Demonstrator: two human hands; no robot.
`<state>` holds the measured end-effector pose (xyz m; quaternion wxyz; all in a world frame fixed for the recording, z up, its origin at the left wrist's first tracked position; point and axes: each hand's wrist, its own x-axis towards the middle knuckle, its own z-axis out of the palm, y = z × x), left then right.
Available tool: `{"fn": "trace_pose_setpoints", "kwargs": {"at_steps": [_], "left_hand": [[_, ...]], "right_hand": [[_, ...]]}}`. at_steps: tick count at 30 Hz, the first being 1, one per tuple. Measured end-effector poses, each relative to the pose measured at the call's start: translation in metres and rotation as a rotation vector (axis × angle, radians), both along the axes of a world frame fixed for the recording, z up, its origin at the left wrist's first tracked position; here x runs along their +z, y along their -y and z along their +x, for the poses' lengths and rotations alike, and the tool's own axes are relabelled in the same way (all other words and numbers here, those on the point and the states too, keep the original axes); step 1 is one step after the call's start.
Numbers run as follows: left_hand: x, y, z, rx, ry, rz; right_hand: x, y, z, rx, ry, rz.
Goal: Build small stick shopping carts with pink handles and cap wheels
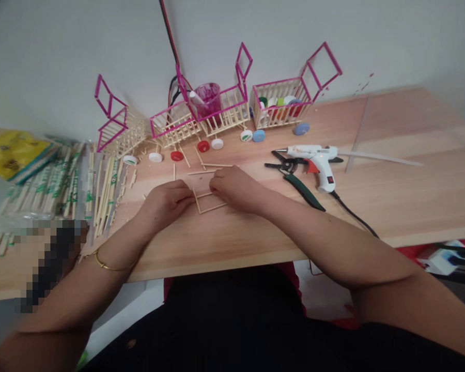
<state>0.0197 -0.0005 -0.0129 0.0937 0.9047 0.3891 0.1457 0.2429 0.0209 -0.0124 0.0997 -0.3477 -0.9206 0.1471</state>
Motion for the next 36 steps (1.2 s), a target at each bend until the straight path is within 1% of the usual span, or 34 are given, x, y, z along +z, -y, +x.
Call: {"fn": "trace_pose_setpoints", "kwargs": {"at_steps": [2, 5, 8, 9, 11, 14, 18, 21, 27, 36], "left_hand": [[-0.001, 0.0, -0.001, 0.003, 0.009, 0.001], [-0.001, 0.0, -0.002, 0.005, 0.018, -0.007], [-0.001, -0.001, -0.005, 0.003, 0.03, -0.008], [-0.001, -0.001, -0.006, 0.005, 0.039, -0.005], [-0.001, -0.001, -0.007, 0.012, 0.058, 0.001], [-0.002, -0.002, -0.008, 0.018, 0.079, 0.006], [-0.003, -0.002, -0.007, 0.017, 0.089, 0.015], [-0.003, -0.002, -0.006, 0.023, 0.085, 0.016], [-0.002, -0.002, -0.004, 0.053, 0.089, 0.005], [-0.002, -0.001, -0.002, 0.066, 0.109, -0.01]], "right_hand": [[-0.001, 0.0, 0.002, 0.016, -0.042, -0.007], [0.002, -0.004, 0.011, 0.032, -0.157, -0.012], [0.011, -0.008, 0.027, -0.083, -0.219, 0.038], [0.014, -0.009, 0.032, -0.126, -0.2, 0.037], [0.019, -0.01, 0.042, -0.169, -0.116, -0.015], [0.023, -0.011, 0.05, -0.164, -0.008, -0.116], [0.022, -0.011, 0.05, -0.163, -0.01, -0.19], [0.019, -0.011, 0.048, -0.153, -0.017, -0.218], [0.014, -0.012, 0.046, -0.093, -0.02, -0.187], [0.012, -0.012, 0.043, -0.078, 0.002, -0.166]]}}
